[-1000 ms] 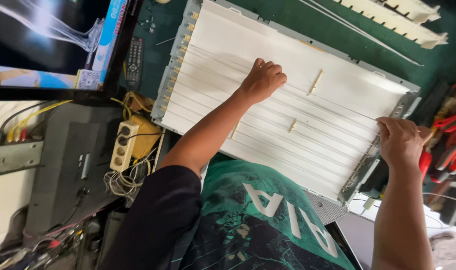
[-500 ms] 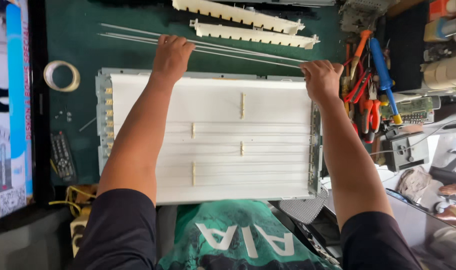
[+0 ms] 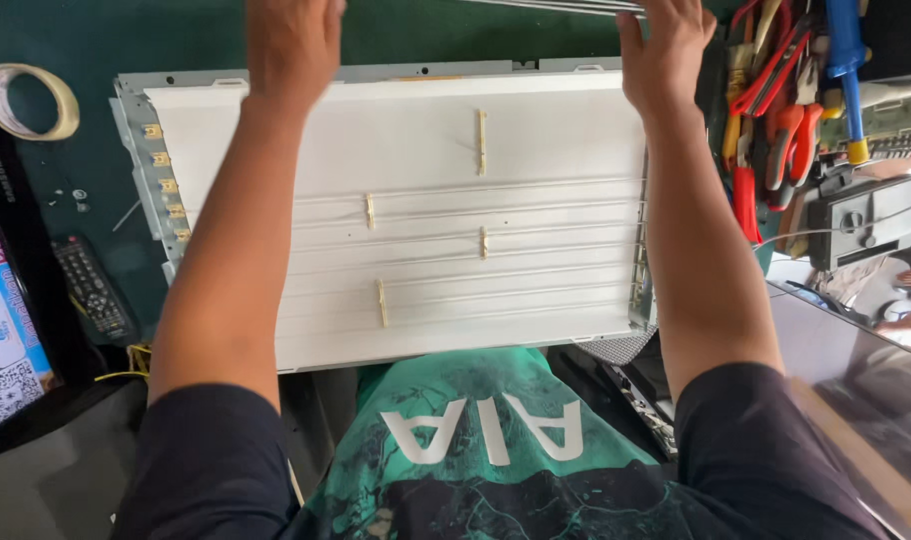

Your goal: The person is assembling a large white electronic panel, likely a TV backlight. They insert thin metal rods into slots along the edges of the panel and secure them with small clips. The person also handles a long, thin LED strip, positioning it along the side of the panel.

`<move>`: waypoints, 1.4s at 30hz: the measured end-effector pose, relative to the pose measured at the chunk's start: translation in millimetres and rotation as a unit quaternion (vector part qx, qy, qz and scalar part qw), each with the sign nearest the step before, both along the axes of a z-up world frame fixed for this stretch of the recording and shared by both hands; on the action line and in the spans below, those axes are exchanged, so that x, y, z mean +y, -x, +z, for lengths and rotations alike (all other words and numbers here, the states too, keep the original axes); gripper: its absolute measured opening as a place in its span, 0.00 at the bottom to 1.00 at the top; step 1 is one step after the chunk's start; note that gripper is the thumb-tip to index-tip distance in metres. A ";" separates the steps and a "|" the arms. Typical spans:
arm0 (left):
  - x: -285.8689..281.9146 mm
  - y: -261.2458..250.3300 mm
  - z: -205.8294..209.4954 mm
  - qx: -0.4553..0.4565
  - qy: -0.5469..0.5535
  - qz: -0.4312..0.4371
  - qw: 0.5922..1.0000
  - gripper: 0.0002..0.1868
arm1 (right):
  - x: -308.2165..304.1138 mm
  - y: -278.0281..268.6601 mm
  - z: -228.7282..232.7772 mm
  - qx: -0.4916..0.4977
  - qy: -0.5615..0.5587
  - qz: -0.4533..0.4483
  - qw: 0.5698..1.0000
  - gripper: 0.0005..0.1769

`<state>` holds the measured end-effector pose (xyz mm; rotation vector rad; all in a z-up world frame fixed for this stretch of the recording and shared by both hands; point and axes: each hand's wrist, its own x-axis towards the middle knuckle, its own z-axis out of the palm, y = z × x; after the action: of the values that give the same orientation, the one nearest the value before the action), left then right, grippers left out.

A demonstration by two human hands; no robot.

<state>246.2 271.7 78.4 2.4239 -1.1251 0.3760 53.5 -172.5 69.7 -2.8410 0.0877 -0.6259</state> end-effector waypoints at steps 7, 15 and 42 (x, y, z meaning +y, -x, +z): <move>-30.4 183.1 25.3 0.137 0.069 -0.107 0.982 0.04 | 25.8 168.4 41.8 -0.078 -0.122 -0.099 0.984 0.08; -151.7 273.0 -37.6 0.182 0.029 -0.125 0.975 0.09 | 8.0 292.7 -6.2 -0.029 -0.212 -0.240 0.947 0.08; -315.1 288.4 -87.7 0.052 -0.037 -0.183 0.981 0.06 | -6.9 253.5 -29.4 0.038 -0.055 -0.064 0.996 0.15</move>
<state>-42.3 -43.4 -9.3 2.2027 -1.5235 0.0890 -200.0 -179.5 40.4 -2.7683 0.3090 -0.5196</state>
